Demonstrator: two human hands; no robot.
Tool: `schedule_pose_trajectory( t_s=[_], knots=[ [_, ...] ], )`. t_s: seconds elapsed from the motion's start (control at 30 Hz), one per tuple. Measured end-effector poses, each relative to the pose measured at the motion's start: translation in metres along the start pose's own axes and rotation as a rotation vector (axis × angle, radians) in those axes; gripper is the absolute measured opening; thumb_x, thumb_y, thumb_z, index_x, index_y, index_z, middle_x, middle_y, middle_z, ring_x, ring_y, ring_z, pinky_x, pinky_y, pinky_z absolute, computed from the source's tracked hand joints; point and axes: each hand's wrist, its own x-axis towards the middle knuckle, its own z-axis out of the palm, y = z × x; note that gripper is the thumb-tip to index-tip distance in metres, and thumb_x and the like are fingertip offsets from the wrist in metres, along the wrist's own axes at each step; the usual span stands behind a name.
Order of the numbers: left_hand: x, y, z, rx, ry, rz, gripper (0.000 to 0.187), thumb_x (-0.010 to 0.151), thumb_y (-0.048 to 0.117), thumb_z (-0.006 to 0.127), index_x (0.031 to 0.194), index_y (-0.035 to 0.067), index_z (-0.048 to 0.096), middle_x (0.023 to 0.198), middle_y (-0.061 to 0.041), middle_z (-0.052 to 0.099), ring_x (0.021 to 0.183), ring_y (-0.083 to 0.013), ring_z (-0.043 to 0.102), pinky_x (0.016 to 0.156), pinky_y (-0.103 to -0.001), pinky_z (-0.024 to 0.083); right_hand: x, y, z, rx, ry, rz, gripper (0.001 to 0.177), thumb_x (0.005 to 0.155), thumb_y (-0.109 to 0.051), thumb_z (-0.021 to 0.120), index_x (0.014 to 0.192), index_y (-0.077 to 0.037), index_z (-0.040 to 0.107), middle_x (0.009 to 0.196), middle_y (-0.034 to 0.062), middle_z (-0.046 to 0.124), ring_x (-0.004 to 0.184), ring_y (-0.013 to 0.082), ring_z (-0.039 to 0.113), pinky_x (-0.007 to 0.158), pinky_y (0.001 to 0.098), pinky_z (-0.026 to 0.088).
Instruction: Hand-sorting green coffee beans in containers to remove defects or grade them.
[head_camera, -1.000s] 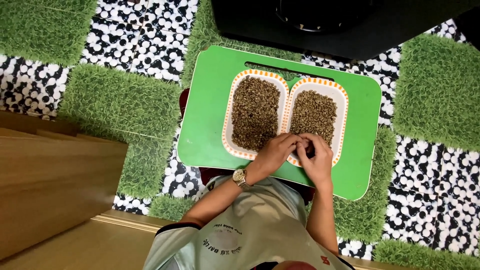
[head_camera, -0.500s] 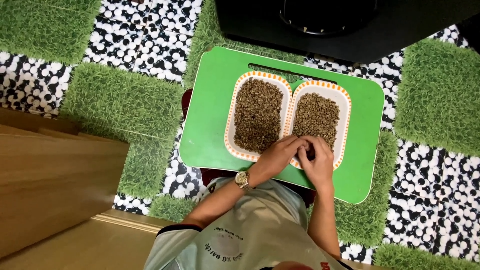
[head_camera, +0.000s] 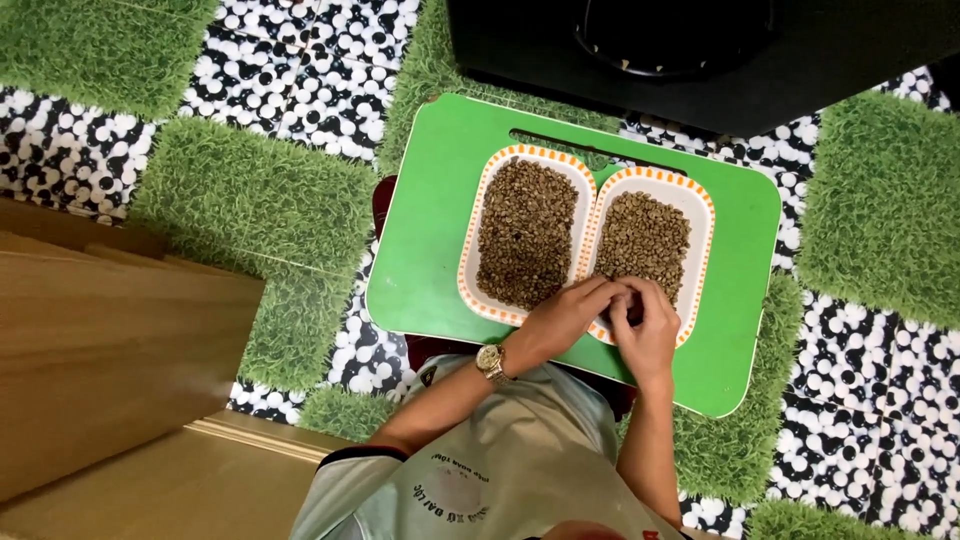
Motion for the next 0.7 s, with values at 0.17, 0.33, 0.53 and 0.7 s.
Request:
schedule_pose_trajectory(
  t_s=[0.17, 0.33, 0.53, 0.7],
  knots=[
    [0.000, 0.004, -0.003, 0.025, -0.001, -0.020, 0.032, 0.108, -0.003, 0.044, 0.139, 0.002, 0.050, 0.110, -0.013, 0.057, 0.093, -0.0304, 0.068, 0.084, -0.035, 0.060, -0.004, 0.002, 0.000, -0.024, 0.037, 0.014, 0.020, 0.093, -0.003, 0.068, 0.113, -0.008, 0.071, 0.086, 0.0109, 0.067, 0.076, 0.0326, 0.066, 0.070, 0.0418, 0.054],
    [0.004, 0.007, -0.007, 0.092, 0.016, -0.017, 0.034, 0.109, -0.002, 0.046, 0.143, 0.003, 0.047, 0.114, -0.017, 0.058, 0.083, -0.0300, 0.070, 0.078, -0.038, 0.062, -0.008, 0.010, 0.002, -0.032, 0.102, 0.027, 0.019, 0.095, -0.006, 0.070, 0.114, -0.009, 0.070, 0.083, 0.0099, 0.067, 0.072, 0.0318, 0.064, 0.067, 0.0417, 0.053],
    [0.005, 0.004, -0.006, 0.080, 0.011, 0.014, 0.033, 0.108, 0.000, 0.046, 0.141, -0.001, 0.046, 0.117, -0.017, 0.056, 0.090, -0.0343, 0.072, 0.079, -0.038, 0.063, -0.010, 0.016, 0.005, -0.033, 0.149, 0.046, 0.019, 0.093, -0.007, 0.075, 0.111, -0.010, 0.071, 0.078, 0.0075, 0.066, 0.067, 0.0271, 0.062, 0.064, 0.0387, 0.052],
    [0.007, 0.005, -0.006, 0.167, 0.048, 0.066, 0.031, 0.105, 0.003, 0.054, 0.136, -0.003, 0.049, 0.111, -0.016, 0.056, 0.100, -0.0340, 0.068, 0.089, -0.037, 0.060, -0.005, 0.009, 0.004, -0.014, 0.181, 0.029, 0.019, 0.091, -0.002, 0.076, 0.108, -0.007, 0.070, 0.077, 0.0072, 0.062, 0.066, 0.0251, 0.060, 0.064, 0.0387, 0.051]
  ],
)
